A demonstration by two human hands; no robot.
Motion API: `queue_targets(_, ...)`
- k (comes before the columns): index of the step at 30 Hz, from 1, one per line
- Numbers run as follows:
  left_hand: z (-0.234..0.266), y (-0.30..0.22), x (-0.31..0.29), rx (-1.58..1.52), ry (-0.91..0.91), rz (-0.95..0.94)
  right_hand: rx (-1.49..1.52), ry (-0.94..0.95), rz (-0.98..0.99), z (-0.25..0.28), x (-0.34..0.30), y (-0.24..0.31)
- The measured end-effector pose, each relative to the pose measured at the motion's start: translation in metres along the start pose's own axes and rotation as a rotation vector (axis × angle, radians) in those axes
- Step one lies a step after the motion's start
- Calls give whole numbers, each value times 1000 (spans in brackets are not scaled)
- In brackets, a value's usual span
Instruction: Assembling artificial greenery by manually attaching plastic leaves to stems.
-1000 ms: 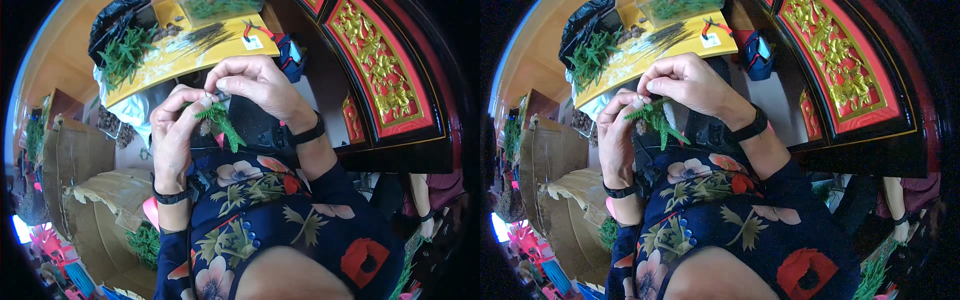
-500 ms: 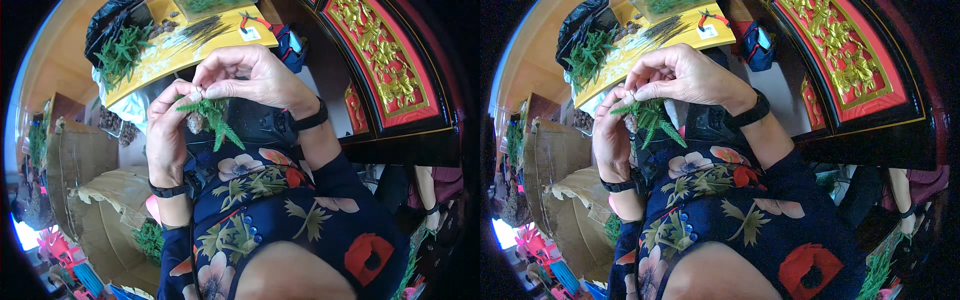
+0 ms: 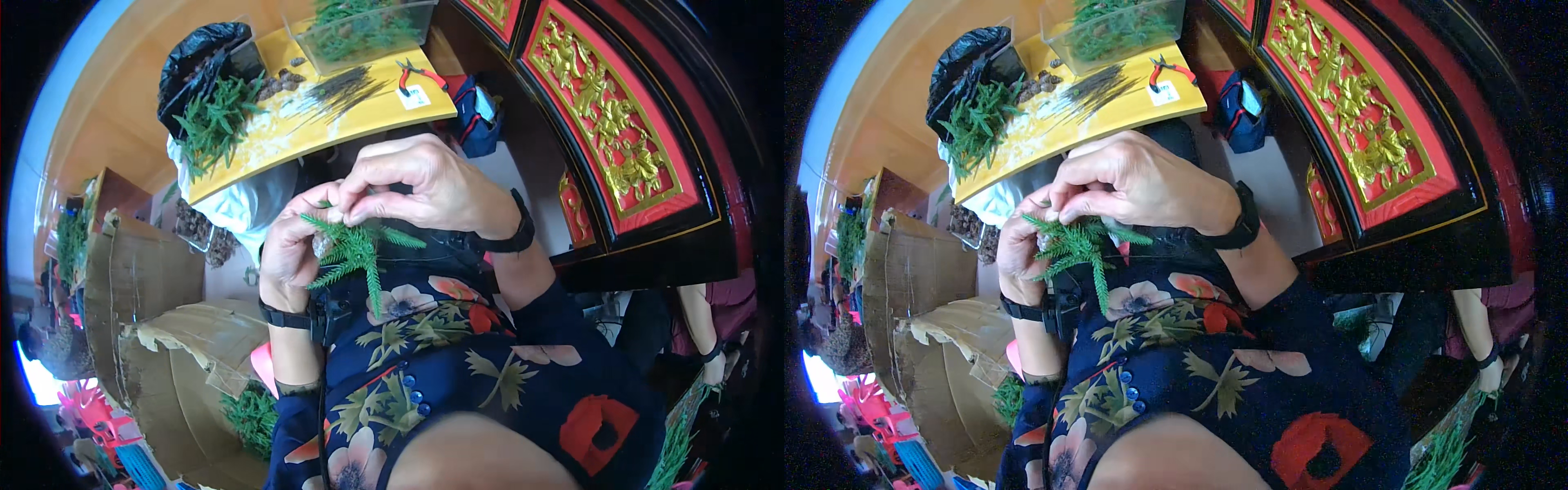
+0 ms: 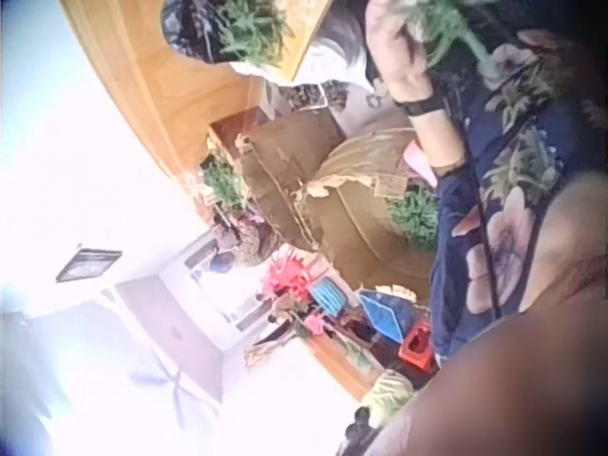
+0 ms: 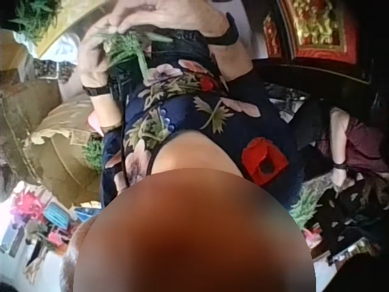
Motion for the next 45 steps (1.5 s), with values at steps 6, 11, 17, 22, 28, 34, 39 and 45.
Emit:
queue_targets(6, 3, 7, 2, -79, 22, 59, -52, -7, 13, 3, 0, 3)
queue_targets(11, -2, 2, 3, -82, 19, 47, -92, -35, 32, 1, 3, 6)
queue_targets(17, 1, 3, 3, -16, 22, 50, -195, -21, 34, 0, 0, 4)
queue_targets(22, 2, -1, 0, 211, -126, 61, -346, -43, -44, 1, -2, -1)
queue_targets(28, -28, -26, 1, 1189, -405, -256, -531, -91, -323, 1, -7, -23)
queue_targets(34, -24, -29, -4, 1086, -421, -355, -216, -99, -366, 8, -6, -20)
queue_targets(39, -12, -19, -4, 439, -299, -102, -107, -57, -86, 11, -1, -2)
queue_targets(45, -18, -9, -1, 105, -140, -17, -103, -59, 83, 6, -2, 6)
Point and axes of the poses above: each hand's wrist, its own x-axis towards the middle knuckle, its own z-axis out of the back of the hand, y = z × x, the point moved 6 cm from there along x, towards the middle knuckle, and after that the axes turned 9 degrees about y, right-handed, at the moved point
